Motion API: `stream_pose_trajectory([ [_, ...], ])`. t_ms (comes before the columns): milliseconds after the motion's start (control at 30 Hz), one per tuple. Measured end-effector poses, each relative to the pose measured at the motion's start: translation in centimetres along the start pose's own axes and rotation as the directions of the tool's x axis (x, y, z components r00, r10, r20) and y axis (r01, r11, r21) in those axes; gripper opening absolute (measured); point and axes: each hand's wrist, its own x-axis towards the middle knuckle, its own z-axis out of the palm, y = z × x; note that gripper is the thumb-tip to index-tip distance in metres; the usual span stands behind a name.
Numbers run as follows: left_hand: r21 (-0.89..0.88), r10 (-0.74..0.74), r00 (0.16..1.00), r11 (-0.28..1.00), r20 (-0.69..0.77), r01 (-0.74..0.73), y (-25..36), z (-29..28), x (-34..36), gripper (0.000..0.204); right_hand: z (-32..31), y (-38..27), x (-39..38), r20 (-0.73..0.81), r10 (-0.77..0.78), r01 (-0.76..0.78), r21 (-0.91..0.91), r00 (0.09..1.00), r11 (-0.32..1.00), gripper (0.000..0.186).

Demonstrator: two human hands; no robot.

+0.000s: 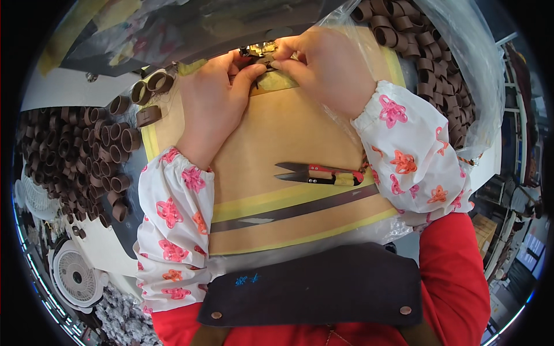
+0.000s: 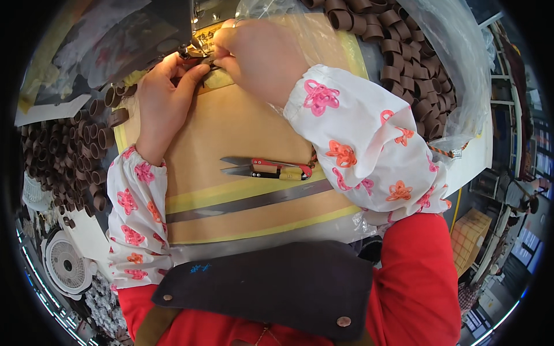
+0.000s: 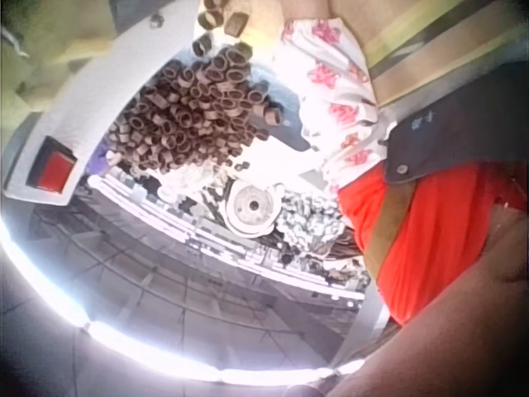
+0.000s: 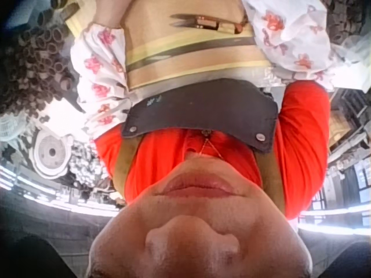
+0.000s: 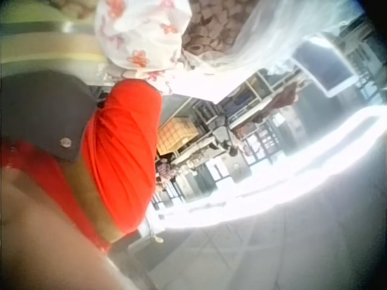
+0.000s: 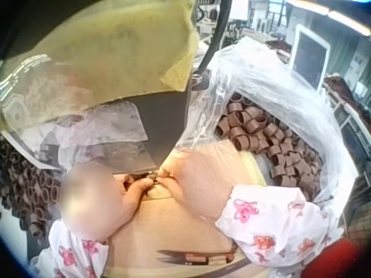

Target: Sewing small leather loops using an industrial sewing machine.

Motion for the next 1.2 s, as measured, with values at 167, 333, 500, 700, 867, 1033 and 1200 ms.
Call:
stream_pose_trajectory([
  [167,-0.025,-0.126,0.990,0.991,0.066,0.128,0.4,-0.9,-0.1,0.021,0.1,-0.6,0.3,0.127,0.076,-0.082,0.041,0.989,0.996,0.013],
  [333,0.004,-0.069,0.997,0.998,0.035,0.069,0.2,-0.4,-0.2,0.023,0.0,-0.2,-0.2,0.068,0.063,-0.067,0.060,0.996,0.996,0.013],
  [500,0.028,-0.118,0.992,0.993,0.039,0.117,0.6,-0.5,-0.1,0.025,0.7,0.3,-0.4,0.007,-0.026,0.025,0.088,1.000,0.996,0.015],
  [700,0.243,0.192,0.981,0.952,-0.006,-0.185,0.9,-1.5,-2.7,0.021,-0.2,-2.3,-0.7,0.181,0.135,-0.167,0.179,0.974,0.970,0.019],
  [867,0.416,0.105,0.993,0.906,-0.049,-0.075,-1.7,-7.2,-5.0,0.021,-5.7,1.7,-1.0,-0.049,0.151,-0.159,-0.265,0.987,0.951,0.021],
  [1033,0.325,0.030,0.998,0.946,-0.054,-0.011,-1.4,-9.0,-4.2,0.008,-8.2,5.2,-1.5,-0.031,0.233,-0.196,-0.653,0.972,0.732,0.018],
  [1200,0.312,0.231,0.971,0.920,0.058,-0.237,2.8,-4.3,-2.5,0.024,-8.4,6.1,-1.5,-0.009,0.165,-0.122,-0.711,0.986,0.693,0.013],
])
